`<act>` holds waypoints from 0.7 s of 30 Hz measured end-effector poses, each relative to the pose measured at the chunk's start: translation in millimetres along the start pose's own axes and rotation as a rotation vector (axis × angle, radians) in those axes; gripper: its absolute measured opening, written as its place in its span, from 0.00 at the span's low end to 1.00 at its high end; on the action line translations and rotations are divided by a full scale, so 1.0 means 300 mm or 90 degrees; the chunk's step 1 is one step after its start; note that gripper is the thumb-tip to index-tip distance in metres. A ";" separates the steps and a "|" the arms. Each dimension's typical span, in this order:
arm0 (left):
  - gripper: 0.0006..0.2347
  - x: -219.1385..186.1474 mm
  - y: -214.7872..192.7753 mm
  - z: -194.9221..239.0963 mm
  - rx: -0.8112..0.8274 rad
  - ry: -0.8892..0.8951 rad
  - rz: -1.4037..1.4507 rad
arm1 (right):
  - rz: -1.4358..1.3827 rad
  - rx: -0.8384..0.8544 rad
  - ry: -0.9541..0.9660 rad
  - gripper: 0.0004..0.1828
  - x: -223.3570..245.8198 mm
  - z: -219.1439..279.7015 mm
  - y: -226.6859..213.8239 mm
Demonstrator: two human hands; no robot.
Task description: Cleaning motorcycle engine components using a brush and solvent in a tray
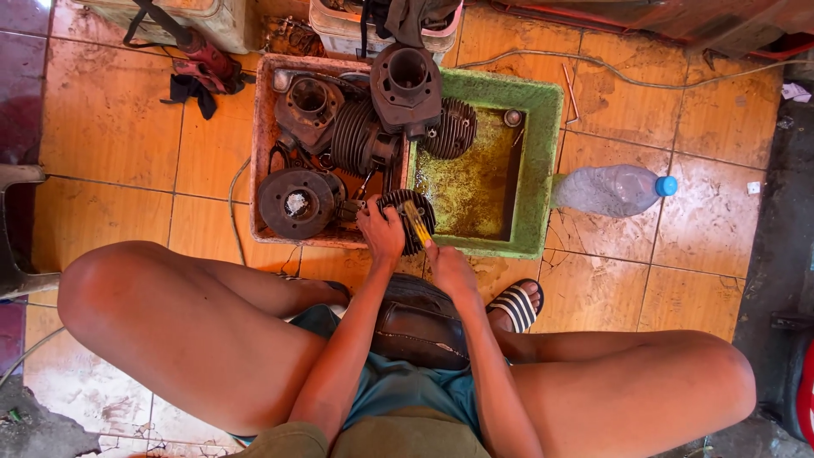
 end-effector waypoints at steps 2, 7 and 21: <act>0.17 0.001 0.006 -0.013 0.007 -0.006 -0.018 | 0.035 0.009 0.013 0.38 -0.007 0.002 -0.054; 0.17 -0.041 -0.010 0.003 0.006 0.020 0.006 | 0.025 -0.029 0.024 0.39 0.058 -0.002 -0.072; 0.17 -0.017 -0.005 0.007 0.007 0.013 -0.017 | -0.159 -0.071 -0.038 0.37 -0.194 -0.202 -0.058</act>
Point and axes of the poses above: each hand's wrist, its own z-axis away from the middle knuckle, its own y-axis out of the palm, x = y × z, the point moved 7 cm from there along -z, towards the middle knuckle, and after that the axes turned 4 degrees about x, right-handed, at the moved point
